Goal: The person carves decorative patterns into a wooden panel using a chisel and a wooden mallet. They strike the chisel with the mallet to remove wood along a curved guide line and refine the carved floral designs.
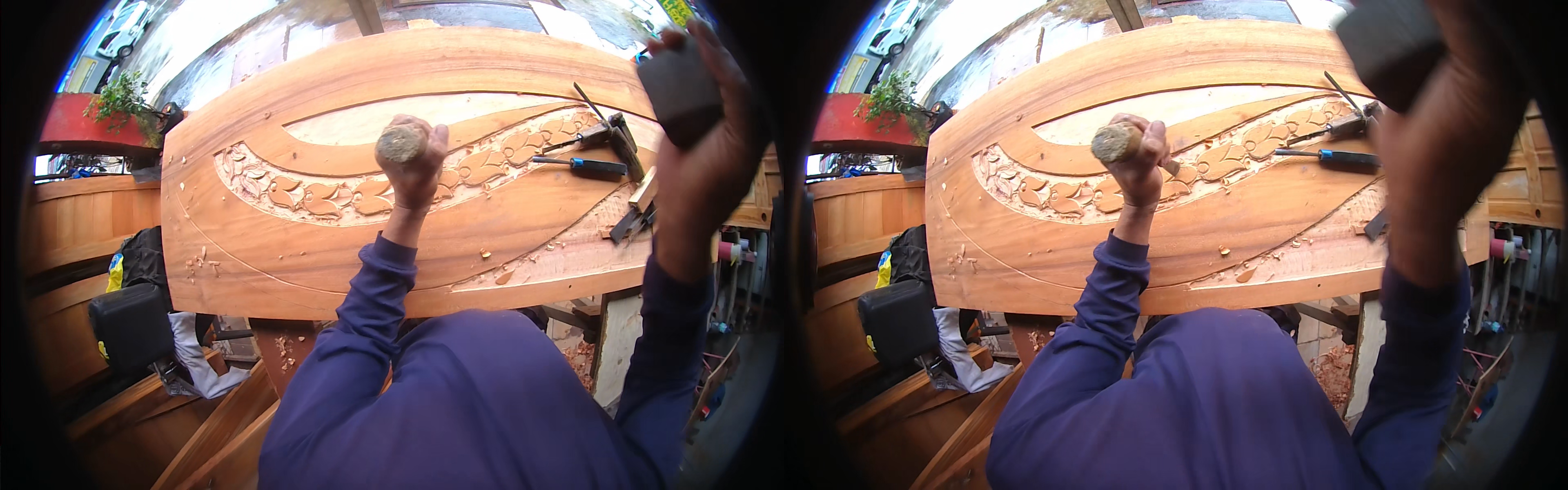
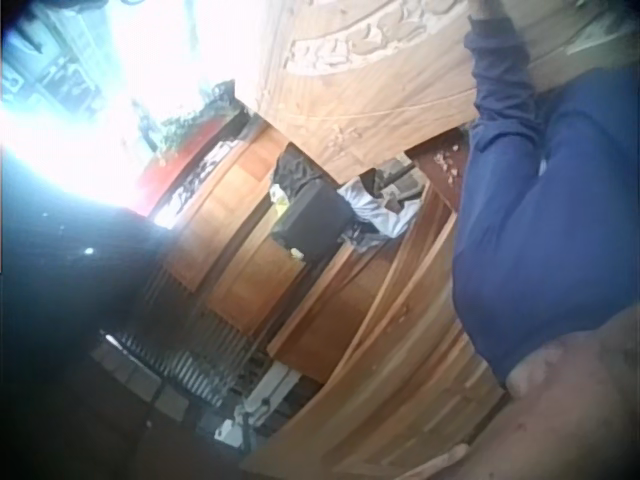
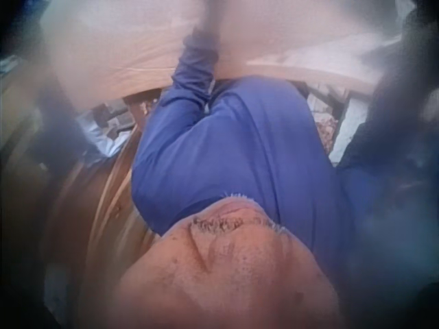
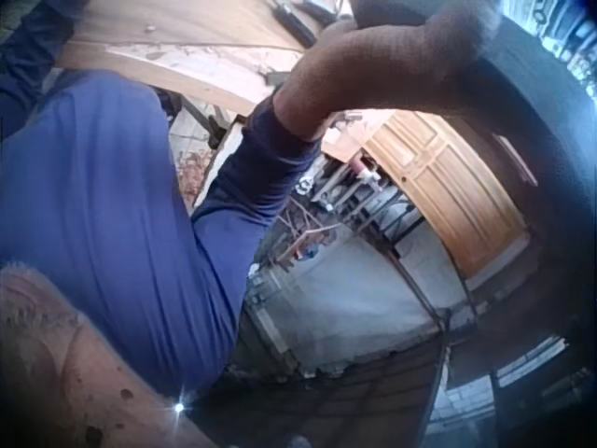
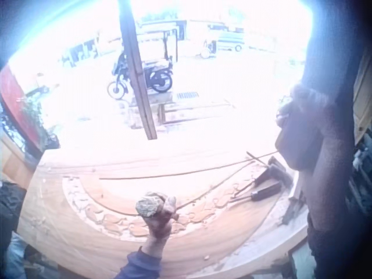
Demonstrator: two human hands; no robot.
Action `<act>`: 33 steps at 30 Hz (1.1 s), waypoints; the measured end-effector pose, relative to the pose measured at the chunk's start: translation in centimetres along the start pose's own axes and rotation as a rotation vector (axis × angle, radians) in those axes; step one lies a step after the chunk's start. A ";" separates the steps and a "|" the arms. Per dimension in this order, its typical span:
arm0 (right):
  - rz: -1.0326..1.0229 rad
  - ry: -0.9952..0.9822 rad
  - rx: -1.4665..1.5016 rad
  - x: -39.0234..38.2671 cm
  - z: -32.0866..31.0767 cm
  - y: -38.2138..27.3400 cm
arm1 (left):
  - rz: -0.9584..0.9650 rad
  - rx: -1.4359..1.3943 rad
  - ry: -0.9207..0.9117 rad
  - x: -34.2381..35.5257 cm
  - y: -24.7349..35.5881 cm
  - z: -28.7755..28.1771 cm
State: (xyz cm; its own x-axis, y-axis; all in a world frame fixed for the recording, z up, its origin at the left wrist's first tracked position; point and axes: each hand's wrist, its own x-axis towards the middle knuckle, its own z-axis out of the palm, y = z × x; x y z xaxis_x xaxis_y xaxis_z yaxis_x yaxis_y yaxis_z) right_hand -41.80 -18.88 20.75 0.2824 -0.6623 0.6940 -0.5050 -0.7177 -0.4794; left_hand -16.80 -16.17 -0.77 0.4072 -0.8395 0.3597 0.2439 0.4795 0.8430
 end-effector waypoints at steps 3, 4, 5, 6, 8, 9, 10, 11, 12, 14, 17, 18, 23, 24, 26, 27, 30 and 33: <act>-0.321 -0.442 -0.297 -0.9 4.8 0.0 | -0.091 -0.012 -0.043 0.0 -0.4 -0.7; -0.436 -0.589 -0.412 -0.5 5.3 -0.2 | -0.096 0.030 -0.070 0.4 -0.7 -0.7; -0.415 -0.599 -0.425 0.0 4.9 -0.8 | -0.095 0.073 -0.087 0.8 -1.0 -0.7; -0.395 -0.609 -0.437 0.4 4.4 -1.6 | -0.103 0.132 -0.107 0.7 -0.9 -1.3; -0.345 -0.502 -0.405 -1.2 5.1 -1.1 | -0.141 0.053 -0.138 0.5 0.1 -0.8; -0.340 -0.498 -0.428 -2.2 5.7 -0.6 | -0.131 0.059 -0.139 0.7 0.2 -0.8; -0.330 -0.491 -0.446 -3.0 6.2 -0.4 | -0.105 0.072 -0.131 0.6 0.2 -1.1; -0.241 -0.505 -0.399 -3.3 6.0 -0.2 | -0.069 0.095 -0.124 0.3 0.2 -1.5; -0.219 -0.468 -0.383 -4.2 5.7 0.0 | -0.033 0.067 -0.071 -1.0 0.5 -1.9; -0.182 -0.385 -0.351 -6.4 4.5 0.4 | -0.016 -0.131 0.085 -3.1 1.3 -2.3; 0.019 -0.214 -0.146 -9.7 3.5 1.3 | -0.012 -0.262 0.134 -2.5 2.2 -1.6; 0.077 -0.189 -0.068 -10.2 3.4 1.4 | -0.014 -0.171 0.114 -1.7 2.1 -1.2; 0.291 -0.173 0.094 -10.8 1.9 2.5 | -0.022 -0.155 0.099 -0.3 1.7 -0.8; 0.271 -0.172 0.069 -10.4 1.6 2.4 | -0.003 -0.181 0.128 -0.4 1.6 -0.8; 0.240 -0.167 0.024 -9.7 1.3 2.4 | -0.005 -0.168 0.155 -0.5 1.3 -0.6; 0.230 -0.159 0.005 -9.3 1.3 2.5 | 0.000 -0.141 0.148 -0.3 1.0 -0.4; 0.266 -0.070 0.008 -7.3 1.0 3.2 | 0.031 -0.042 0.169 -0.3 0.2 0.2; 0.215 0.031 -0.027 -2.7 0.4 1.9 | 0.075 0.022 0.252 -0.6 -0.7 -0.1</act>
State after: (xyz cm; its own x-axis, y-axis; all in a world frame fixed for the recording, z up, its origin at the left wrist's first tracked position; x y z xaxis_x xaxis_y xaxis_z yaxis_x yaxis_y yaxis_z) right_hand -43.17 -18.51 17.72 0.1405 -0.7920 0.5941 -0.5730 -0.5544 -0.6036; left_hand -17.17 -15.94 -1.62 0.6302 -0.7107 0.3128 0.1868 0.5298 0.8273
